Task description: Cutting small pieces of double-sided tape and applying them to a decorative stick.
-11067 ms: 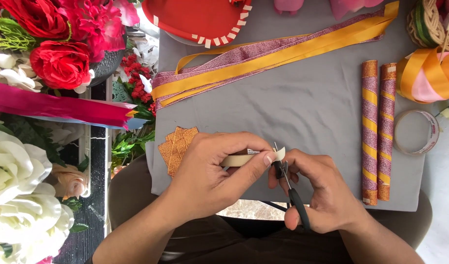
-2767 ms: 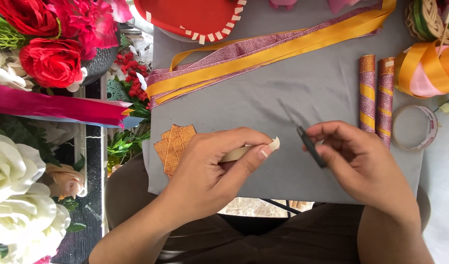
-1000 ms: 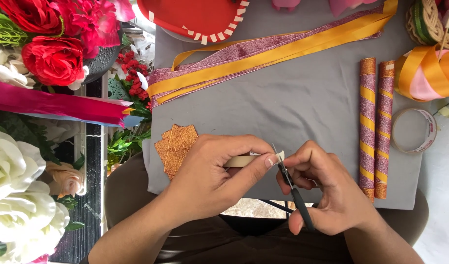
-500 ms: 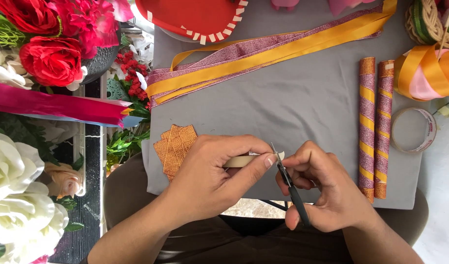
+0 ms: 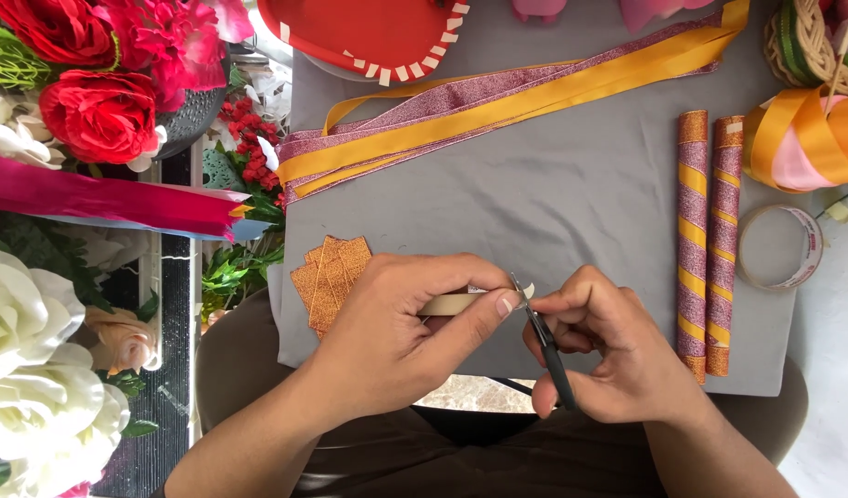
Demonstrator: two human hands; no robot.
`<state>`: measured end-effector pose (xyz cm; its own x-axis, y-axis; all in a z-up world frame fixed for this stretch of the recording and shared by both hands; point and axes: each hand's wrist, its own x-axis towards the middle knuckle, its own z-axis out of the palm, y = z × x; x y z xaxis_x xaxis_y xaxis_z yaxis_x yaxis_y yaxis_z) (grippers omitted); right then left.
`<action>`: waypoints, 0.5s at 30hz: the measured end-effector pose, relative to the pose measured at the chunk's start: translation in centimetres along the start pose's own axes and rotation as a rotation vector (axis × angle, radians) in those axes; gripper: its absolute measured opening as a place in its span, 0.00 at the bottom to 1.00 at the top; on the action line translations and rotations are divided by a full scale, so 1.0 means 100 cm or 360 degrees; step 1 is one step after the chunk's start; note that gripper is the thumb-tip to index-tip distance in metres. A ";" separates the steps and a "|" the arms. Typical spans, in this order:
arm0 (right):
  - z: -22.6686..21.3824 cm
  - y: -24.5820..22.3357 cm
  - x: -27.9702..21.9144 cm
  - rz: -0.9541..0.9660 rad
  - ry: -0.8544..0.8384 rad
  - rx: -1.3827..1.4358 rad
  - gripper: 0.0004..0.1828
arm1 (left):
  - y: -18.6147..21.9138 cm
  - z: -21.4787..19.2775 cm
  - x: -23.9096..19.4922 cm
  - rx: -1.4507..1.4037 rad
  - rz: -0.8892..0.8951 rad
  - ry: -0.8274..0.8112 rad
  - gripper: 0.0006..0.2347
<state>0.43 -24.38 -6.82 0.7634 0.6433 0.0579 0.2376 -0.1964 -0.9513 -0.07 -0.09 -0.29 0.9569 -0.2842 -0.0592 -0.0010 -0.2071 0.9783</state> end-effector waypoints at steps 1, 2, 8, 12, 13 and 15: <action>0.000 0.001 0.000 0.0000 0.0001 0.0000 0.33 | 0.000 0.000 0.000 0.0000 0.0001 -0.0001 0.07; 0.000 0.002 -0.001 0.0015 0.0011 -0.0012 0.32 | 0.001 -0.001 0.000 -0.0009 -0.0002 -0.0007 0.08; -0.002 0.000 0.003 0.0034 0.0087 -0.0106 0.22 | 0.003 -0.004 0.000 0.0035 -0.0017 -0.0009 0.08; -0.013 0.007 0.001 0.0269 0.0291 -0.0821 0.29 | 0.003 -0.009 -0.001 0.0095 -0.0018 0.0086 0.09; -0.014 0.010 0.001 0.0269 0.0290 -0.0822 0.29 | 0.003 -0.010 0.000 0.0094 -0.0019 0.0086 0.09; -0.013 0.017 0.001 0.0459 0.0284 -0.1197 0.28 | 0.003 -0.012 0.000 0.0009 0.0001 0.0161 0.08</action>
<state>1.72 -25.61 -8.02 0.9249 0.3768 -0.0502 0.3077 -0.8197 -0.4831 0.24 1.03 0.24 0.9813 -0.1885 -0.0382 -0.0028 -0.2124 0.9772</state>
